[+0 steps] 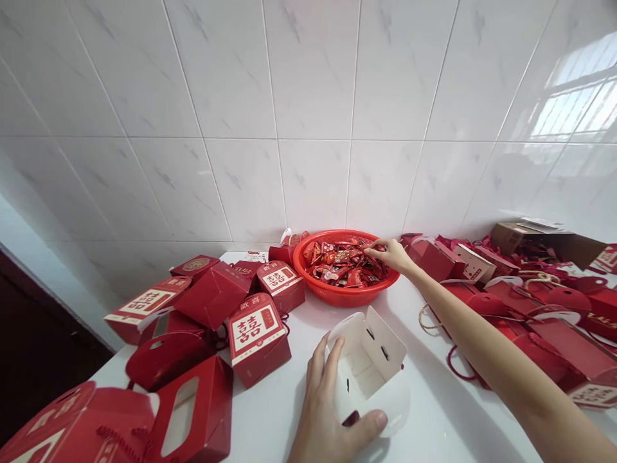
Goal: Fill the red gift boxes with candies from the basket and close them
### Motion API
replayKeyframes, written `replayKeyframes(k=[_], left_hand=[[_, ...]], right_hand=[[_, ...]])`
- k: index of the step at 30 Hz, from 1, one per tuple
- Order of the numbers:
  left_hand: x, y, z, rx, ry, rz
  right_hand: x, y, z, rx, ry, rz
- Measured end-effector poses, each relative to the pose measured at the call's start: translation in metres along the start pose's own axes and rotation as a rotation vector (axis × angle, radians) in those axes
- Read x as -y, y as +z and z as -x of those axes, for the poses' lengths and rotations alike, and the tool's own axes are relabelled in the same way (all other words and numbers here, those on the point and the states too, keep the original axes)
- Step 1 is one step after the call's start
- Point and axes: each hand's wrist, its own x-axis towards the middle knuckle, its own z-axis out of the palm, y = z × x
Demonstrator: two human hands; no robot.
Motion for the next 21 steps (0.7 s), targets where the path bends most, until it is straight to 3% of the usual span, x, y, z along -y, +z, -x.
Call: replayKeyframes(k=[5, 10, 13, 16, 21], left_hand=[[-0.001, 0.0, 0.0, 0.015, -0.009, -0.023], [-0.002, 0.001, 0.0, 0.006, -0.019, -0.016], [-0.001, 0.001, 0.0, -0.005, -0.015, -0.008], [0.002, 0.001, 0.0, -0.007, 0.002, -0.009], [0.005, 0.002, -0.001, 0.006, 0.018, -0.005]], right_hand=[[0.028, 0.002, 0.002, 0.066, -0.104, -0.081], [0.064, 0.015, 0.01, 0.442, -0.25, -0.098], [0.073, 0.028, 0.011, 0.624, -0.264, -0.021], [0.073, 0.04, 0.006, 0.661, -0.244, 0.052], [0.069, 0.052, -0.001, 0.572, -0.226, 0.059]])
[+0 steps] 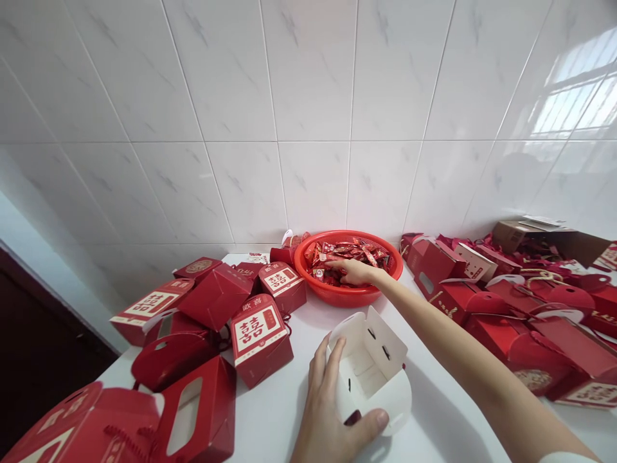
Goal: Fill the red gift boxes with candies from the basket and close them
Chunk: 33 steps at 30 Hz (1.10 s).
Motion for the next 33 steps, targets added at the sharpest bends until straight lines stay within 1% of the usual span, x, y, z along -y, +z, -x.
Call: replayKeyframes(k=[4, 8, 11, 22, 25, 29, 33], left_hand=[[-0.001, 0.0, 0.0, -0.001, -0.017, -0.008], [-0.002, -0.001, 0.0, 0.004, -0.004, -0.001], [-0.003, -0.001, -0.001, 0.017, -0.017, -0.007], [-0.003, -0.001, -0.001, 0.035, -0.017, -0.005], [-0.003, 0.0, -0.001, 0.029, -0.008, -0.003], [-0.002, -0.001, -0.001, 0.04, -0.004, -0.009], [-0.003, -0.003, 0.0, 0.045, -0.018, -0.014]], right_hand=[[-0.005, 0.001, -0.004, -0.051, 0.031, -0.038], [-0.009, 0.0, -0.008, -0.065, 0.109, -0.06], [-0.008, 0.0, -0.01, -0.066, 0.12, -0.039], [0.005, 0.009, -0.023, 0.087, -0.011, 0.066], [0.011, 0.012, -0.025, 0.149, -0.044, 0.09], [0.014, 0.017, -0.028, 0.193, -0.023, 0.134], [0.01, 0.02, -0.03, 0.149, 0.047, 0.155]])
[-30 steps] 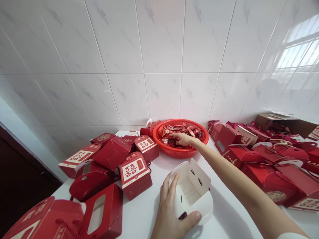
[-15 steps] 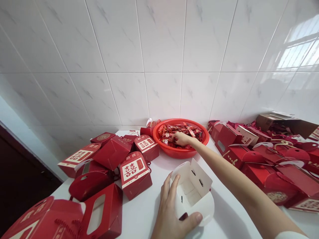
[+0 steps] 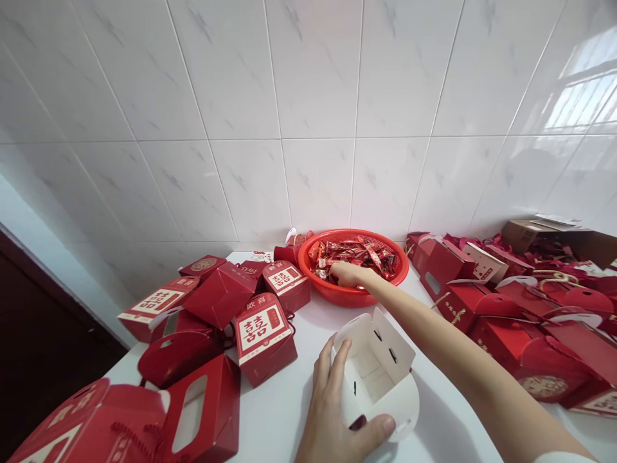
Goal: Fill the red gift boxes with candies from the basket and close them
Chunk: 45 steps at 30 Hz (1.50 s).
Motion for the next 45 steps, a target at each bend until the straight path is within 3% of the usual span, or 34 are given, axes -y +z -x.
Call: replayKeyframes(k=[12, 19, 24, 27, 34, 40, 45], left_hand=[[-0.005, -0.002, 0.002, 0.025, -0.034, 0.021], [-0.002, 0.0, 0.002, -0.016, -0.002, 0.033], [0.001, 0.003, 0.003, -0.05, 0.026, 0.046], [0.001, 0.003, 0.003, -0.058, 0.017, 0.056], [0.005, 0.004, 0.002, -0.042, 0.031, 0.045], [0.006, 0.006, 0.002, -0.058, 0.045, 0.063], [0.005, 0.005, 0.002, -0.04, 0.033, 0.056]], right_hand=[[-0.032, -0.012, 0.03, -0.305, 0.1, -0.369], [-0.037, -0.008, 0.037, -0.526, 0.114, -0.659], [-0.039, -0.009, 0.035, -0.589, 0.095, -0.713], [-0.043, -0.011, 0.038, -0.564, 0.082, -0.654], [-0.054, -0.016, 0.055, -0.33, 0.103, -0.317], [-0.043, -0.011, 0.052, -0.254, 0.158, -0.071], [-0.033, -0.01, 0.047, -0.256, 0.201, -0.052]])
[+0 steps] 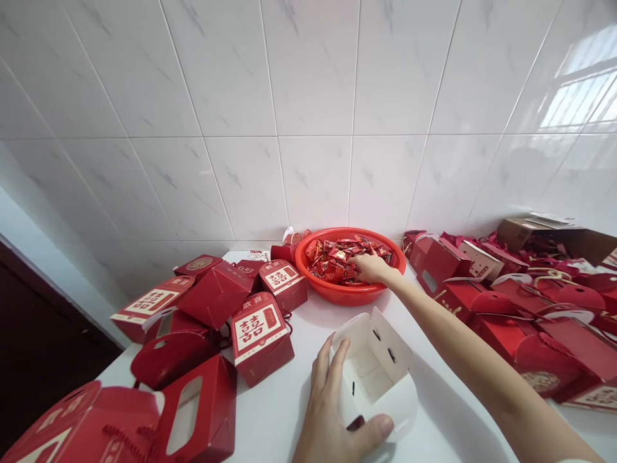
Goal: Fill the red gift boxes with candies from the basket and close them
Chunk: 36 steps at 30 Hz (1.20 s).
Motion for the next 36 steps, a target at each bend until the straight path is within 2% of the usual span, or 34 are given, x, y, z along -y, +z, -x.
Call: replayKeyframes(k=[3, 7, 10, 13, 16, 21, 24, 28, 33, 36], left_hand=[[0.001, 0.0, 0.0, -0.001, 0.007, 0.006], [0.002, 0.0, 0.0, -0.002, 0.027, 0.003], [0.003, 0.002, 0.0, -0.025, 0.045, -0.017], [0.002, 0.005, 0.0, -0.094, 0.094, -0.039], [0.001, 0.007, -0.001, -0.198, 0.132, -0.065], [-0.002, 0.008, -0.002, -0.268, 0.145, -0.061], [-0.001, 0.007, -0.002, -0.25, 0.136, -0.04], [0.0, 0.004, -0.003, -0.195, 0.124, -0.048], [-0.004, 0.002, -0.004, -0.181, 0.124, -0.044], [-0.008, 0.001, -0.004, -0.168, 0.116, -0.028]], right_hand=[[-0.002, -0.002, 0.001, -0.068, 0.021, -0.112], [-0.006, -0.009, 0.007, -0.182, 0.054, -0.388], [-0.005, -0.021, 0.019, -0.188, 0.02, -0.629], [0.004, -0.038, 0.04, -0.123, -0.066, -0.811], [0.019, -0.057, 0.067, -0.022, -0.15, -0.891], [0.045, -0.072, 0.105, 0.185, -0.295, -0.744], [0.06, -0.066, 0.12, 0.198, -0.28, -0.714], [0.074, -0.044, 0.129, 0.253, -0.343, -0.805], [0.083, -0.022, 0.132, 0.046, -0.361, -0.677], [0.085, -0.019, 0.134, 0.054, -0.362, -0.799]])
